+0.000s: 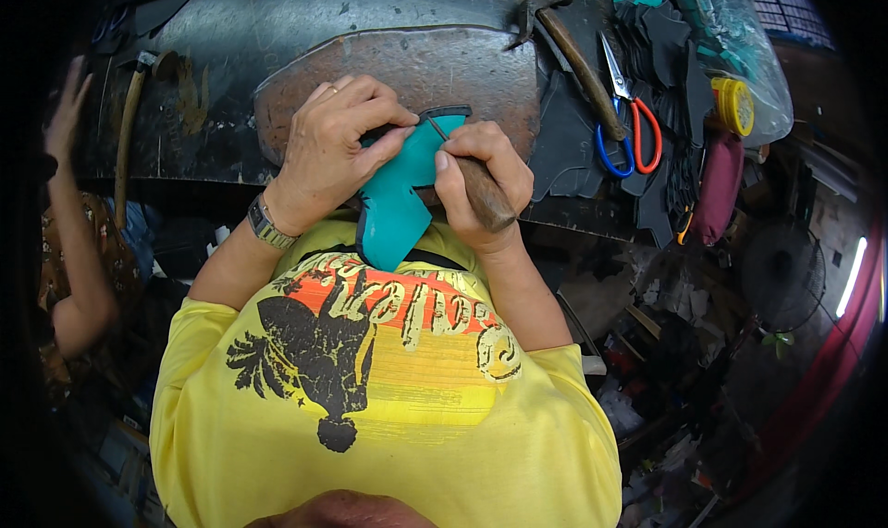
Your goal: The person uses a hammer and a pointed tool to mark and shape a teal rubber piece, then uses scissors to trim a black rubber piece. The person repeatedly marks, hammers, and trims the rubber pieces on a cluttered workbench.
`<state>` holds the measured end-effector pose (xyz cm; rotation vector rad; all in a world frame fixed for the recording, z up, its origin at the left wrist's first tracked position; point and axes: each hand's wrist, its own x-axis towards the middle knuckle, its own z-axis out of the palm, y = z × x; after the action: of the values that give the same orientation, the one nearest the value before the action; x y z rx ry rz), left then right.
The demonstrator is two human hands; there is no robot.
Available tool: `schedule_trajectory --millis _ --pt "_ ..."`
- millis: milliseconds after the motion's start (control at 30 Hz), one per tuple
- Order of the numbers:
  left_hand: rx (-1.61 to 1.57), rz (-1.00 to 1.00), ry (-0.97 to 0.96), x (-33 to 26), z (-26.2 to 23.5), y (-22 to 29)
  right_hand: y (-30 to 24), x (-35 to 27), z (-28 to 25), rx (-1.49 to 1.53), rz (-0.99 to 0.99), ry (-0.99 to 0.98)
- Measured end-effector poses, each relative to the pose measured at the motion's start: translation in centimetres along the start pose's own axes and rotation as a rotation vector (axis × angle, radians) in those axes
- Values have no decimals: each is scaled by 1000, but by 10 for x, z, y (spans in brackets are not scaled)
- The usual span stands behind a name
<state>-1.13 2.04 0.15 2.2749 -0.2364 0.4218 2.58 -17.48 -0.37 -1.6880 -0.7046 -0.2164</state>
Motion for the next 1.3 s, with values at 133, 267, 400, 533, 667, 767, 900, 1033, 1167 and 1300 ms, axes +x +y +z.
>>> schedule_trajectory --millis 133,267,400,533,667,767,900,1033,1167,1300 --pt "-1 1 -2 0 1 0 -1 0 0 -35 36 -36" --pt "-6 -23 -10 0 0 1 -1 1 0 -55 -3 -52" --pt "-5 -33 -5 0 0 1 0 0 1 -31 2 -17" --pt "-1 -24 -8 1 1 0 -1 0 1 -61 33 -12" --pt "-2 -21 -8 0 1 0 0 2 2 -84 -14 -55" --pt "1 -22 -12 0 1 0 0 2 2 -74 -21 -50" --pt "-5 -21 -9 0 1 -1 0 2 2 -90 -16 -57" --pt "-8 -16 -1 0 1 -1 0 2 3 -109 -27 -63" --pt "-2 -11 -1 0 1 -1 1 3 5 -119 -36 -68" --pt "-2 -17 -3 1 0 0 -1 4 4 -133 -18 -72"
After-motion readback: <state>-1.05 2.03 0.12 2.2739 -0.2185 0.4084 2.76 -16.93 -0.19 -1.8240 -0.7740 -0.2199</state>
